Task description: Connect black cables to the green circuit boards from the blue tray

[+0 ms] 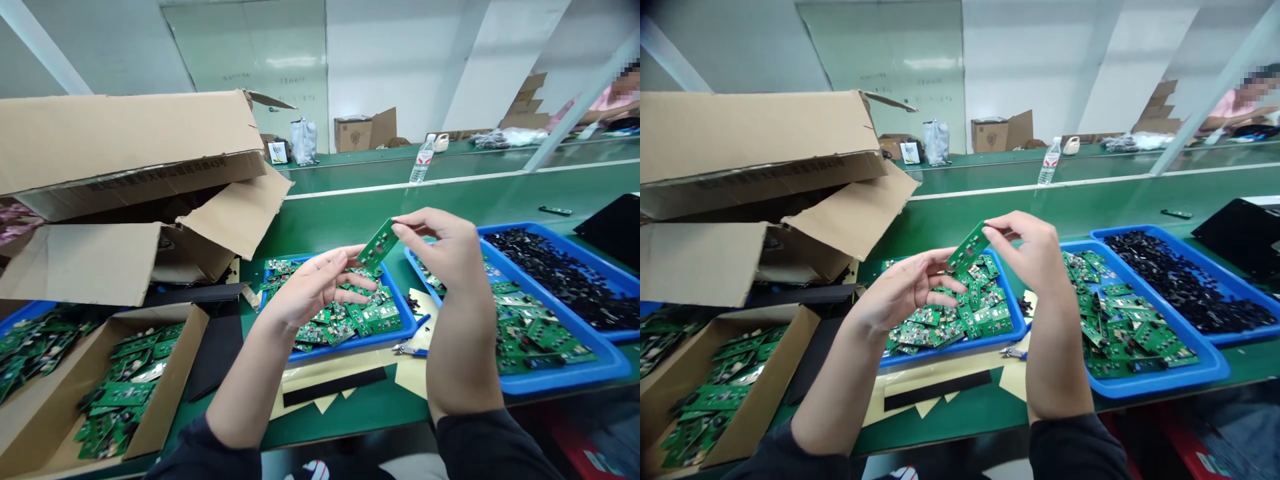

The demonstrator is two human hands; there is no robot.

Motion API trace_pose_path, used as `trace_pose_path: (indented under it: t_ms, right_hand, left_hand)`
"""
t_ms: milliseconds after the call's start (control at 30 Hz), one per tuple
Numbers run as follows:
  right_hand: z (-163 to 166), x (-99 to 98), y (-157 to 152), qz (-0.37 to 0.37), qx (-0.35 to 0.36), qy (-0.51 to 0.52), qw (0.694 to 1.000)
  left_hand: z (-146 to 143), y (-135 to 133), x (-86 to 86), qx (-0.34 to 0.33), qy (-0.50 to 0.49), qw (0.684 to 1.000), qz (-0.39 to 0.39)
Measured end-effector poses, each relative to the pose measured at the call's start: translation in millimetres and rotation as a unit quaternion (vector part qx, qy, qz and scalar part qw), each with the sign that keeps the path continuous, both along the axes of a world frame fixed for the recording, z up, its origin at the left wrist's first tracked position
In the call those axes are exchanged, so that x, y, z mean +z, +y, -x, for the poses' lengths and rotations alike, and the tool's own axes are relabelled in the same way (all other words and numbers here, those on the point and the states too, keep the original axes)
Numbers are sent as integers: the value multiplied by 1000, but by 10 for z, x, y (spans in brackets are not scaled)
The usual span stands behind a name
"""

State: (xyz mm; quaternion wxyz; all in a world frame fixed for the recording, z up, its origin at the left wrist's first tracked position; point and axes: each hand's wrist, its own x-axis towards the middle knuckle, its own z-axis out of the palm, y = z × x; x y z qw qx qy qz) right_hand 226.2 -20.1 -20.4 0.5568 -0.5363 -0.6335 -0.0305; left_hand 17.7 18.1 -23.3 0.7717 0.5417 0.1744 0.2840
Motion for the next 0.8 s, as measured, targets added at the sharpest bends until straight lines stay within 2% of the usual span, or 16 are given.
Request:
trace_pose_path:
  t_ms: [67, 133, 200, 267, 333, 400, 467, 533, 633, 733, 800]
  right_hand:
    - [-241, -27, -22, 63, -56, 30, 996]
    - [-519, -89, -56, 157, -104, 37, 981]
    - [-796, -195, -88, 311, -140, 21, 940]
    - [-1035, -344, -98, 382, -143, 19, 913]
    - [-1216, -513, -79, 443, -159, 23, 882]
    - [-1340, -667, -40, 509, -185, 31, 840]
    - [-1420, -773, -4, 558, -209, 38, 802]
    - [-1458, -812, 11, 581, -225, 42, 781]
    - [-1436, -746, -11, 578, -250, 42, 775]
    - [-1325, -589, -45, 547, -251, 32, 798]
    - [-1212, -476, -43, 521, -217, 22, 825]
  left_hand:
    - [-4, 3, 4, 16, 59, 996, -62]
    - [-6, 12, -7, 11, 120, 983, -138]
    - [-9, 31, -44, -4, 181, 957, -228]
    - [-21, 51, -102, -29, 248, 910, -332]
    - [-45, 60, -166, -83, 317, 846, -420]
    - [-74, 43, -212, -146, 383, 778, -476]
    - [-89, -6, -217, -179, 426, 727, -508]
    - [-70, -71, -168, -173, 431, 708, -533]
    - [12, -155, -19, -150, 422, 710, -543]
    - [119, -186, 128, -117, 449, 711, -528]
    - [210, -195, 168, -92, 481, 699, -521]
